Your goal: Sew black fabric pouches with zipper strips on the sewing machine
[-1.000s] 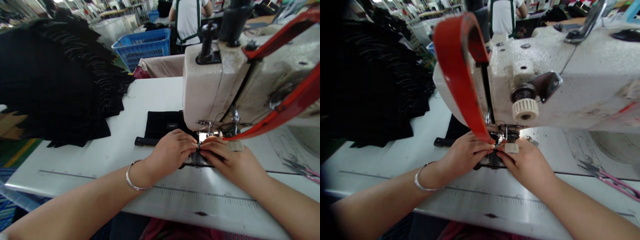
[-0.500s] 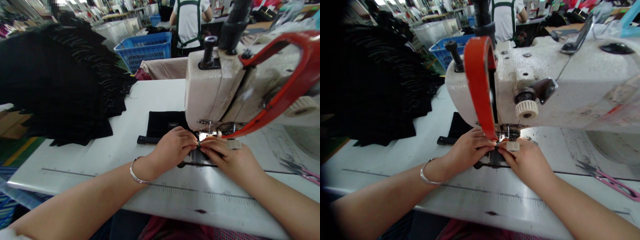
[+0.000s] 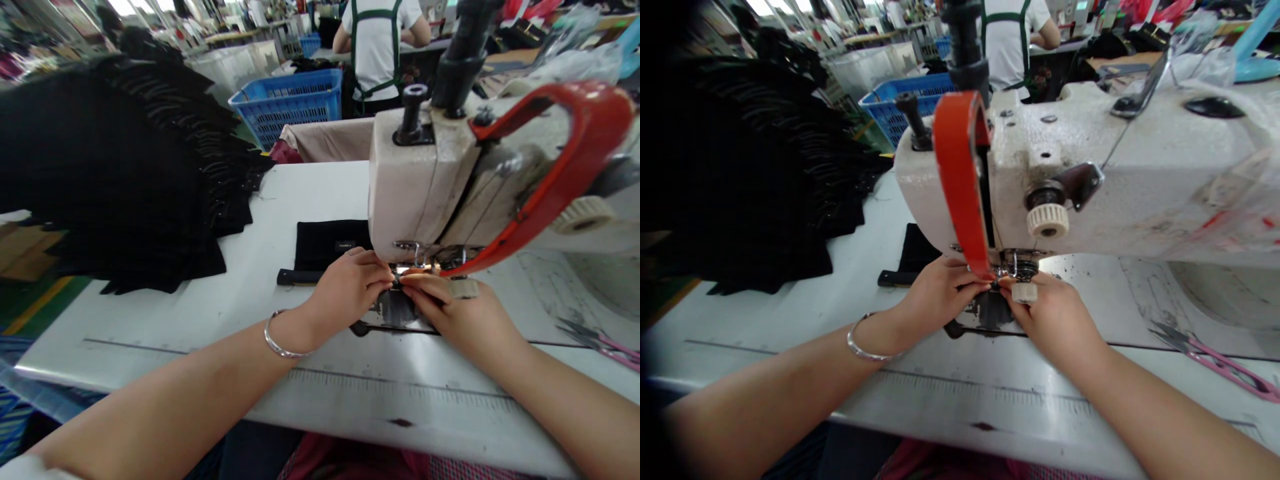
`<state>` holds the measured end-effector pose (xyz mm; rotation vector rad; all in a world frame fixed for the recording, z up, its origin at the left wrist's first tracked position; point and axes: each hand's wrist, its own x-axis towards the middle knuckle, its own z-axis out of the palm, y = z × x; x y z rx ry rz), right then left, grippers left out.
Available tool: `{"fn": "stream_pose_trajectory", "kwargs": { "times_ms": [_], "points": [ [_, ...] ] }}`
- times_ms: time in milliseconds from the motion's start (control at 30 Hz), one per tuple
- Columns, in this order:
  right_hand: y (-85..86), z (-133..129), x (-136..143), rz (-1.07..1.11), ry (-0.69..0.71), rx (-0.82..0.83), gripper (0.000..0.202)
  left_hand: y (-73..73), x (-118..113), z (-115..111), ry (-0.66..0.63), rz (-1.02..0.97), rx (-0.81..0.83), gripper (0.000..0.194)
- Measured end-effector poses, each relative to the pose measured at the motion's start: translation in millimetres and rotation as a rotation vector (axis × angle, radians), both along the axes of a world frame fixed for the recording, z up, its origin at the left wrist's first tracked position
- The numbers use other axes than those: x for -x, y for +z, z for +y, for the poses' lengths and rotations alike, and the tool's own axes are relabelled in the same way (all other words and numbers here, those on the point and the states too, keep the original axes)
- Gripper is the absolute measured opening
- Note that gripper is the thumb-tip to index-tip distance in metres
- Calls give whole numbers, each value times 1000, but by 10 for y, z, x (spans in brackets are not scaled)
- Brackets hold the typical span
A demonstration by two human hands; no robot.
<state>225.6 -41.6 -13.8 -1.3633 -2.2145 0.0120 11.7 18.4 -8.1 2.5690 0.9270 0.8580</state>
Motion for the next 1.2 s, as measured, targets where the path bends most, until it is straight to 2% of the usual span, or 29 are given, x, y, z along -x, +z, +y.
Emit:
{"fn": "stream_pose_trajectory", "kwargs": {
  "times_ms": [400, 733, 1200],
  "points": [
    [-31, -1, 14, -1, -4, -16, 20, -30, -7, 24, -3, 2, -18, 9],
    [-75, 19, -5, 19, -21, 55, 25, -37, -23, 28, 14, 11, -24, 11],
    [-128, 32, 8, 22, 0, -23, 21, -82, -27, 46, -5, 39, 11, 8]
  ]
}}
